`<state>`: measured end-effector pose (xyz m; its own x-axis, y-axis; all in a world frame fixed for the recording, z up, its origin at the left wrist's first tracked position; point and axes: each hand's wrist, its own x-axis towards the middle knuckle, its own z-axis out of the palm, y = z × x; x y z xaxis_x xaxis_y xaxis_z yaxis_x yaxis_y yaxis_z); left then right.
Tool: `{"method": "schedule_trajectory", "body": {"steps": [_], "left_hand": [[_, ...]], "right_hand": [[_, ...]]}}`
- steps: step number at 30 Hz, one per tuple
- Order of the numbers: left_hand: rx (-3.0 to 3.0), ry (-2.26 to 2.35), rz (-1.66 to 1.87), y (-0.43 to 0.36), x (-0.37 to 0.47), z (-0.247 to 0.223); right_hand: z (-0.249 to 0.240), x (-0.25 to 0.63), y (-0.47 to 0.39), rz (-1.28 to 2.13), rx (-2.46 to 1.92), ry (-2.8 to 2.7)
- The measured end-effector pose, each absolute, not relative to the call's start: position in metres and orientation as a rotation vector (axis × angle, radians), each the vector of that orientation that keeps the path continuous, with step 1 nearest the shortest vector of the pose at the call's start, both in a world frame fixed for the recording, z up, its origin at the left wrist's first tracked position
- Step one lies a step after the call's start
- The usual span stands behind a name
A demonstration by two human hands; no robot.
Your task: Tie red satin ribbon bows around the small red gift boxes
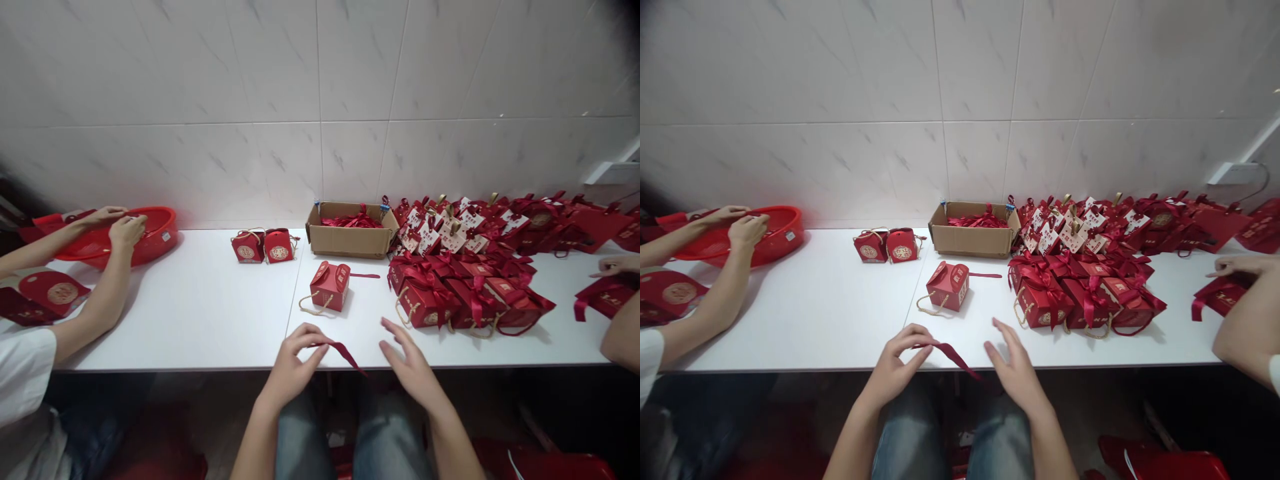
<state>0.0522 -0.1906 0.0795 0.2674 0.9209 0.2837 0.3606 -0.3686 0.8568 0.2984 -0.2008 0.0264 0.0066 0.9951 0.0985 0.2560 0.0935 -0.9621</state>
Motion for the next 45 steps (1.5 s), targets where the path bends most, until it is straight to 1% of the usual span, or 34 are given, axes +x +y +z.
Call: {"method": "schedule_trajectory", "body": {"steps": [3,5,8,10,13,15,17,22,26,30,34,39,45], "left_hand": [[1.993,1.054,1.002,-0.191,0.081,0.084],[2.036,1.074,1.032,-0.189,0.093,0.085],[2.041,1.104,1.121,-0.179,0.098,0.084],[2.036,1.126,1.248,-0.166,0.096,0.082],[1.971,1.386,1.555,-0.138,0.093,0.078],[1.929,1.596,1.641,-0.118,0.095,0.074],[1.952,1.688,1.578,-0.1,0.098,0.068],[2.049,1.751,1.269,-0.074,0.106,0.055],[2.107,1.7,1.23,-0.073,0.101,0.049],[2.125,1.548,1.156,-0.089,0.089,0.052],[2.127,1.406,1.067,-0.124,0.082,0.06],[2.142,1.36,1.019,-0.158,0.083,0.067],[2.146,1.378,0.99,-0.162,0.081,0.067]], "right_hand": [[0.038,0.269,-0.207,1.322,-1.038,-1.443],[0.041,0.256,-0.21,1.45,-0.936,-1.372],[0.036,0.247,-0.209,1.427,-0.967,-1.249],[0.029,0.247,-0.206,1.378,-1.012,-1.2],[0.023,0.251,-0.202,1.349,-1.054,-1.162],[0.024,0.252,-0.201,1.33,-1.085,-1.146],[0.028,0.252,-0.201,1.313,-1.101,-1.136],[0.046,0.253,-0.2,1.31,-1.114,-1.106],[0.057,0.259,-0.194,1.344,-1.087,-1.143],[0.06,0.261,-0.184,1.323,-1.098,-1.176],[0.055,0.255,-0.175,1.33,-1.12,-1.216],[0.054,0.248,-0.172,1.38,-1.114,-1.27],[0.062,0.252,-0.171,1.307,-1.141,-1.292]]}}
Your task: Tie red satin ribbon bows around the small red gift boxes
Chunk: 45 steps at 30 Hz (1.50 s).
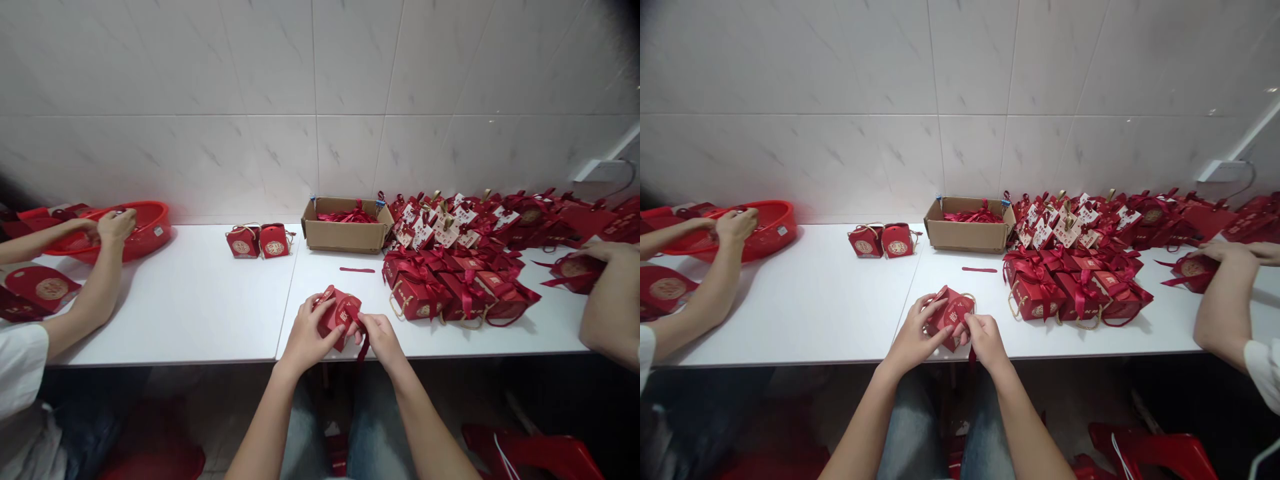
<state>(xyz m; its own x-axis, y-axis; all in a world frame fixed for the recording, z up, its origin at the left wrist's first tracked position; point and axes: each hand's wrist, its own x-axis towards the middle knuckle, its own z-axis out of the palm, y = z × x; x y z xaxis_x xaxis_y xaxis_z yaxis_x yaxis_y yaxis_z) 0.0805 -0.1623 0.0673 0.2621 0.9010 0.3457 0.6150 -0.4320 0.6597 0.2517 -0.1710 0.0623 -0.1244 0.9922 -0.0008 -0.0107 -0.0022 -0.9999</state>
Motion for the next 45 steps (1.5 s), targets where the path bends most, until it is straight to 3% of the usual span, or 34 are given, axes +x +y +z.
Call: {"method": "schedule_trajectory", "body": {"steps": [45], "left_hand": [[2.233,1.399,1.038,-0.157,0.094,0.081]], "right_hand": [[0.076,0.252,-0.161,1.296,-1.36,-1.495]]}}
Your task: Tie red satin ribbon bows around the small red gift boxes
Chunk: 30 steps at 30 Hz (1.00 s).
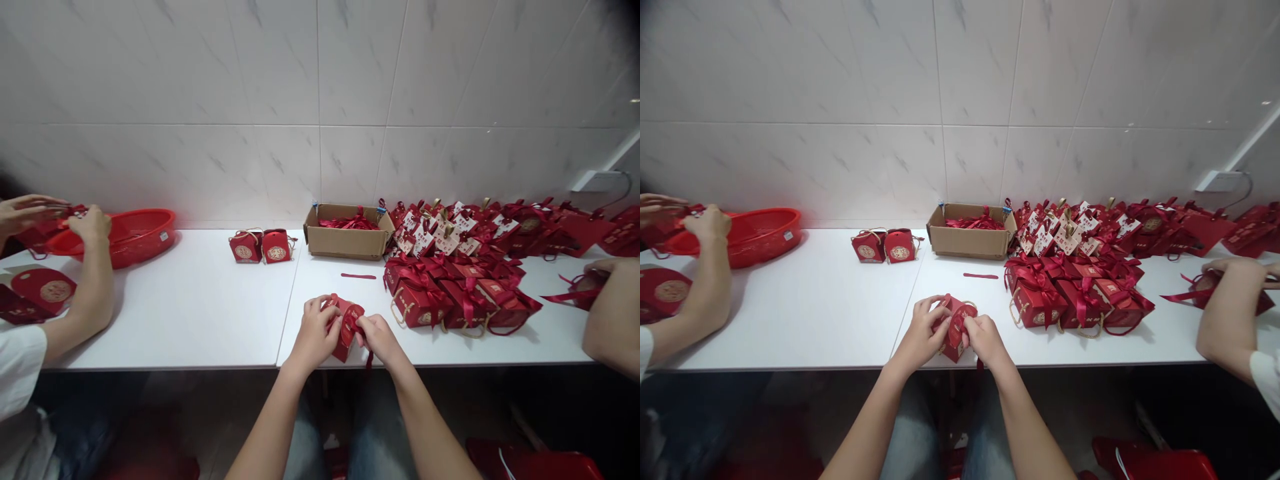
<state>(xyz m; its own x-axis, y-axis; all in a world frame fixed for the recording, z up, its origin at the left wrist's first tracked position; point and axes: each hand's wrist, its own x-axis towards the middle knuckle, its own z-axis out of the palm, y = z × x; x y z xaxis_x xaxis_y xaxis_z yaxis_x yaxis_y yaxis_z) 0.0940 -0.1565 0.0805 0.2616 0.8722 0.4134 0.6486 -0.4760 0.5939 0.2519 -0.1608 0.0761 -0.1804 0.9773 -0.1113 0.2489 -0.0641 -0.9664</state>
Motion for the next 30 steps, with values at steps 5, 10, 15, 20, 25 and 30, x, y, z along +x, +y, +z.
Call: {"method": "schedule_trajectory", "body": {"steps": [5,10,15,20,25,30], "left_hand": [[2.196,1.384,1.125,-0.153,0.093,0.088],[2.159,1.282,1.232,-0.145,0.091,0.115],[2.137,1.206,1.363,-0.145,0.087,0.141],[2.052,1.423,1.132,-0.15,0.074,0.122],[1.884,1.451,1.021,-0.148,0.065,0.096],[1.656,1.527,1.197,-0.14,0.061,0.085]], "right_hand": [[0.074,0.257,-0.163,0.727,-1.574,-1.593],[0.081,0.261,-0.153,0.746,-1.238,-1.605],[0.1,0.258,-0.14,1.089,-0.95,-1.532],[0.126,0.266,-0.139,0.989,-0.852,-1.239],[0.138,0.268,-0.14,0.986,-0.769,-1.186],[0.114,0.248,-0.129,0.928,-1.084,-1.561]]}}
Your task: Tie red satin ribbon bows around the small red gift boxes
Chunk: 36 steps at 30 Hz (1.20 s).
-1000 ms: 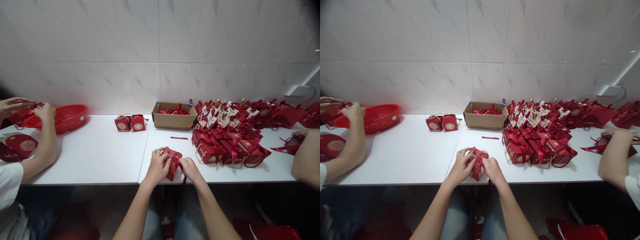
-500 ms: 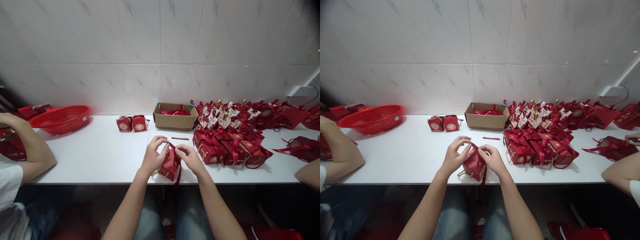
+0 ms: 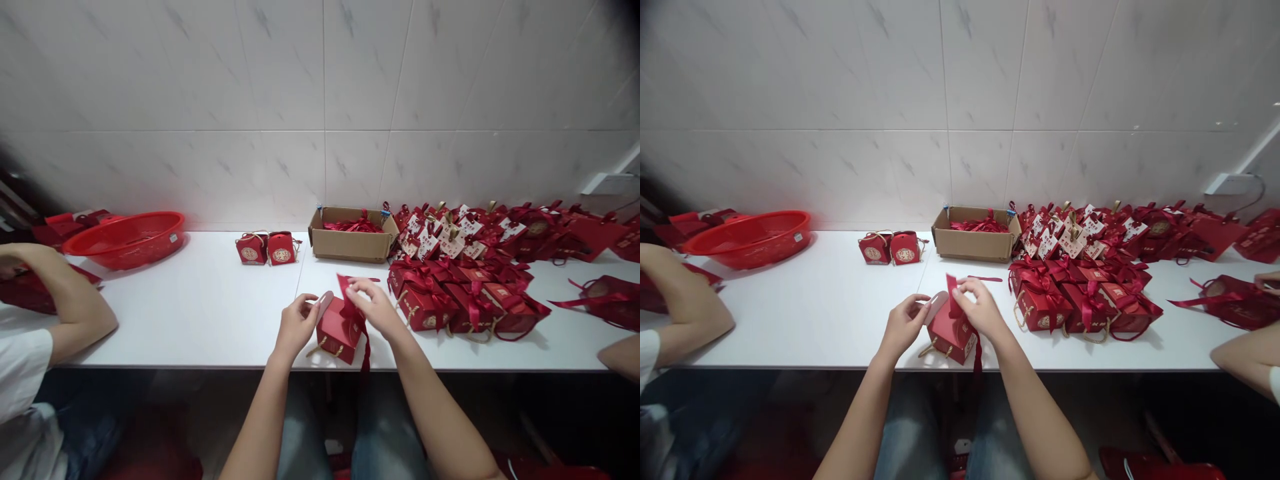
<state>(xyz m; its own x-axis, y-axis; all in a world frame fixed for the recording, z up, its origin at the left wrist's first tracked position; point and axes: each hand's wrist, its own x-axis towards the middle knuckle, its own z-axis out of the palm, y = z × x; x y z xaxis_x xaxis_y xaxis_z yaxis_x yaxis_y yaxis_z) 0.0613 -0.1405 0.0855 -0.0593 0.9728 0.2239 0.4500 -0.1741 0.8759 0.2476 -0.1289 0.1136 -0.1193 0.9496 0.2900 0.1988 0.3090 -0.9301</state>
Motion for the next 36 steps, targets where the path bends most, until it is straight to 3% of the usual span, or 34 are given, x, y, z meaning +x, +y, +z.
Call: {"method": "schedule_trajectory", "body": {"steps": [6,36], "left_hand": [[1.539,1.47,1.242,-0.139,0.058,0.081],[1.613,1.384,1.154,-0.145,0.062,0.088]], "right_hand": [[0.096,0.233,-0.125,0.912,-1.393,-1.949],[0.106,0.233,-0.121,1.029,-1.326,-2.056]]}}
